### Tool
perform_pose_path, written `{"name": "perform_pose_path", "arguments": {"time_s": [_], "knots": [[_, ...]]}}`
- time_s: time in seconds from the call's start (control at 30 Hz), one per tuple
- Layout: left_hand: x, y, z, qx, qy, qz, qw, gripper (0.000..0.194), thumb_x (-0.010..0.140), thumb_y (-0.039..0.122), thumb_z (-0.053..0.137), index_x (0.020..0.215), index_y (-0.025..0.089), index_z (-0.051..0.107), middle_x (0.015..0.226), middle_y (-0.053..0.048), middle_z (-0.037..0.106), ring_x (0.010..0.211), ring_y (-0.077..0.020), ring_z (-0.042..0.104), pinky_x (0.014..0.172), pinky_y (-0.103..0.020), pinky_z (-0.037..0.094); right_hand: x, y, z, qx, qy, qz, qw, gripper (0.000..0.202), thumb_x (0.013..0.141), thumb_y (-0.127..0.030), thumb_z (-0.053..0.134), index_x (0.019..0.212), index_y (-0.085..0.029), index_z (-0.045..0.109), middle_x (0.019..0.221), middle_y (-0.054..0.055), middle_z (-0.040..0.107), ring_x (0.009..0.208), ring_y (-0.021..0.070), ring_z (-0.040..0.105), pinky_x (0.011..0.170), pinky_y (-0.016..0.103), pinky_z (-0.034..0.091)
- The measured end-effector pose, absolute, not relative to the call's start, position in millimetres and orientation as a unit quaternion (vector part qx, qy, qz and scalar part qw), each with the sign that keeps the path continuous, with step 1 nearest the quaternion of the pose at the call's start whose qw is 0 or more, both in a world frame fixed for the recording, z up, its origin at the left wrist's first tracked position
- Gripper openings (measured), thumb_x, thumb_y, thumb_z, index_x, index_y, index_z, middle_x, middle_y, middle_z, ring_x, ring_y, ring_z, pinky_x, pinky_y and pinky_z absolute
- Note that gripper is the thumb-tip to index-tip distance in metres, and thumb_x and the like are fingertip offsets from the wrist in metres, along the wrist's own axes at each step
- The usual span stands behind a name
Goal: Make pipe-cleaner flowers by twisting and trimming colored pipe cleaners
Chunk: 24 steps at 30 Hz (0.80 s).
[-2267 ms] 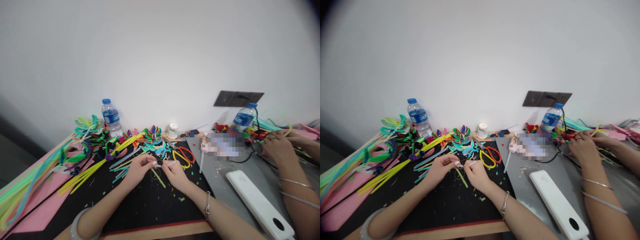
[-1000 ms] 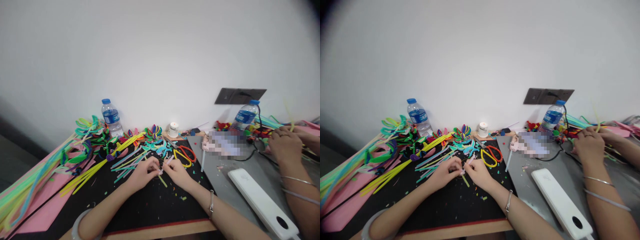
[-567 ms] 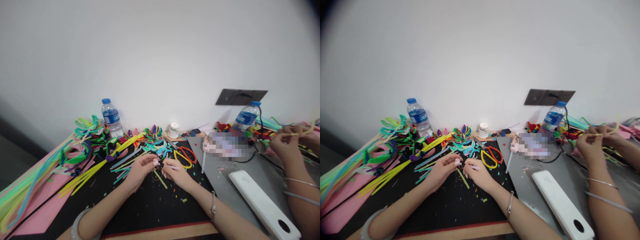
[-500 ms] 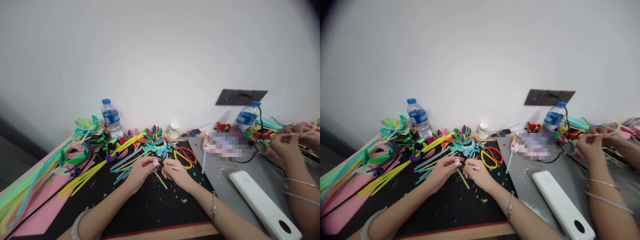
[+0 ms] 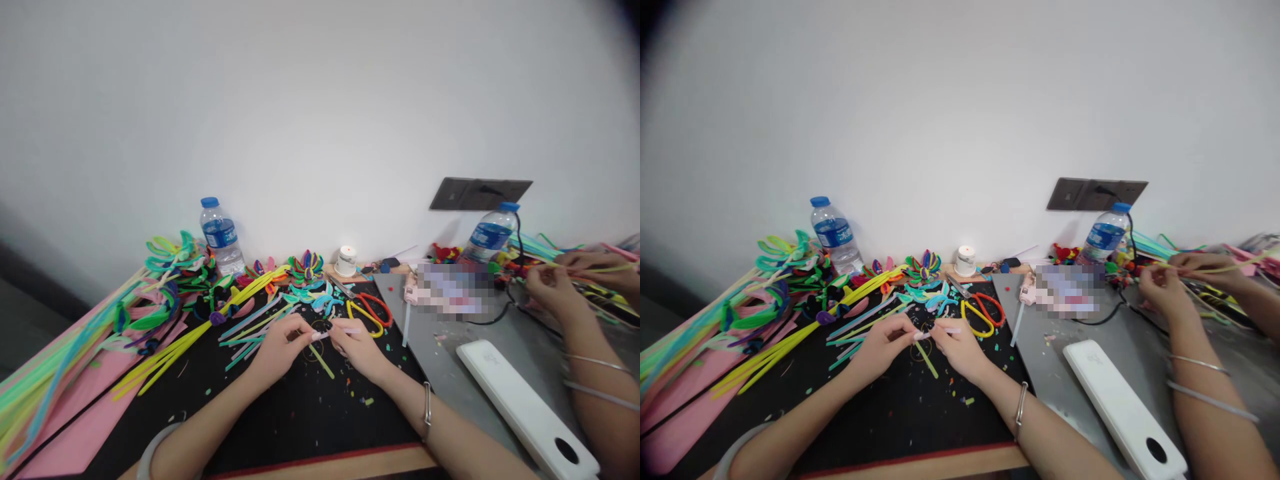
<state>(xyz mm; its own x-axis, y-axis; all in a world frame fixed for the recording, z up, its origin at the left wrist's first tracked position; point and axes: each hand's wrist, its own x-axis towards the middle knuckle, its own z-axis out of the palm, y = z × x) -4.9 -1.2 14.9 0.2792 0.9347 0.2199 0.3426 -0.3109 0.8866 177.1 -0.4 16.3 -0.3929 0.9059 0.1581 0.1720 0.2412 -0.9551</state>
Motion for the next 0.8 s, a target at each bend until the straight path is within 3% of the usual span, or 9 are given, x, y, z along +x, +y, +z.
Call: {"name": "perform_pose_path", "arguments": {"time_s": [0.2, 0.4, 0.53, 0.8], "knots": [[-3.6, -7.2, 20.6, 0.792, 0.386, 0.314, 0.354, 0.018, 0.081, 0.022, 0.061, 0.063, 0.016, 0.061, 0.067, 0.001, 0.057, 0.066, -0.0122, 0.053, 0.064, -0.022, 0.037, 176.8, -1.4, 17.3, -0.382, -0.734, 0.426, 0.366, 0.040, 0.087, -0.033, 0.044, 0.052, -0.018, 0.035, 0.050, -0.006, 0.027, 0.049, 0.0082, 0.025, 0.047, 0.023, 0.020], [-1.8, -9.4, 16.8, 0.838, 0.354, 0.253, 0.329, 0.017, 0.082, 0.019, 0.059, 0.065, 0.015, 0.061, 0.068, 0.001, 0.054, 0.065, -0.0114, 0.052, 0.063, -0.022, 0.037, 173.9, -4.7, 11.2, -0.359, -0.782, 0.410, 0.303, 0.036, 0.091, -0.029, 0.040, 0.057, -0.016, 0.046, 0.053, -0.005, 0.040, 0.049, 0.0080, 0.033, 0.049, 0.021, 0.024], [-1.4, -8.8, 15.2, 0.848, 0.350, 0.230, 0.324, 0.017, 0.082, 0.017, 0.057, 0.064, 0.015, 0.059, 0.069, 0.001, 0.054, 0.064, -0.0114, 0.051, 0.061, -0.022, 0.036, 173.4, -5.0, 9.7, -0.358, -0.786, 0.419, 0.282, 0.038, 0.090, -0.029, 0.040, 0.055, -0.016, 0.044, 0.052, -0.005, 0.039, 0.048, 0.0072, 0.032, 0.047, 0.021, 0.024], [-3.1, -6.1, 17.5, 0.813, 0.394, 0.296, 0.309, 0.019, 0.082, 0.024, 0.055, 0.065, 0.017, 0.058, 0.067, 0.000, 0.056, 0.063, -0.0126, 0.049, 0.059, -0.023, 0.036, 175.1, -2.2, 16.6, -0.422, -0.749, 0.344, 0.378, 0.033, 0.078, -0.015, 0.043, 0.051, -0.019, 0.024, 0.049, -0.008, 0.022, 0.047, 0.0073, 0.023, 0.047, 0.022, 0.018]]}}
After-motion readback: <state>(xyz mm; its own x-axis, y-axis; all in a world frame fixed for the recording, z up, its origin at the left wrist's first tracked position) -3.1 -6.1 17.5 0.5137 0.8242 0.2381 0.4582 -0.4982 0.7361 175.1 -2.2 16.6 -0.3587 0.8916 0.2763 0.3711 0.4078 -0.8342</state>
